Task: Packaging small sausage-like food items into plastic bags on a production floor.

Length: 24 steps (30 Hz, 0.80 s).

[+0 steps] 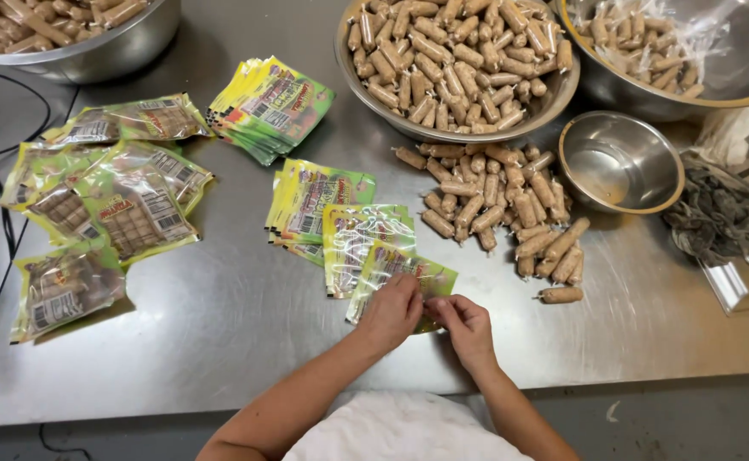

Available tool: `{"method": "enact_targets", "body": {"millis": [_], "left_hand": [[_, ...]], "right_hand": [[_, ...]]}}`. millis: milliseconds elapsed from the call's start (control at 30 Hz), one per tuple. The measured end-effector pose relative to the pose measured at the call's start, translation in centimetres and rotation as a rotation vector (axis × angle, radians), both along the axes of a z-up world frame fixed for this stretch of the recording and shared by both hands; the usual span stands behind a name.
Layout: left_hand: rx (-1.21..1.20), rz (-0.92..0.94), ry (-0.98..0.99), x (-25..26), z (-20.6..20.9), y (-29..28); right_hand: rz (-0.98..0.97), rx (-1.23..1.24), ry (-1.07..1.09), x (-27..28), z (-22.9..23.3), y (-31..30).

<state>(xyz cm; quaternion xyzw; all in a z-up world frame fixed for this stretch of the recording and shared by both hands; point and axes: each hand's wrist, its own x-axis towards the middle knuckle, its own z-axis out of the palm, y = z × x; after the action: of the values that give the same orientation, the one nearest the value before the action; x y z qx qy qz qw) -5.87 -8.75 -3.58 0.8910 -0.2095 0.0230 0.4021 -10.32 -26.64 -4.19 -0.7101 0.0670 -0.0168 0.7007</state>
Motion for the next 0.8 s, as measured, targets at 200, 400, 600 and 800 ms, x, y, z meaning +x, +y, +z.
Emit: {"method": "enact_targets", "body": {"millis": [200,400,600,800], "left_hand": [[-0.303,-0.194,-0.338,-1.2,3.8,-0.6],[-0.398,-0.394,-0.530,-2.5,4.9,-2.1],[-0.197,0.088,0.335,1.7,5.9,3.3],[0.151,-0.216,-0.082,0.3,4.2,0.0]], "right_hand": [[0.055,0.560,0.308,-0.1,2.2,-1.2],[0.324,0.822,0.296,0.9,4.8,0.4],[0.394,0.719,0.130,-1.3,19.2,5.2],[0.888,-0.645,0.430,-0.3,8.4,1.3]]}}
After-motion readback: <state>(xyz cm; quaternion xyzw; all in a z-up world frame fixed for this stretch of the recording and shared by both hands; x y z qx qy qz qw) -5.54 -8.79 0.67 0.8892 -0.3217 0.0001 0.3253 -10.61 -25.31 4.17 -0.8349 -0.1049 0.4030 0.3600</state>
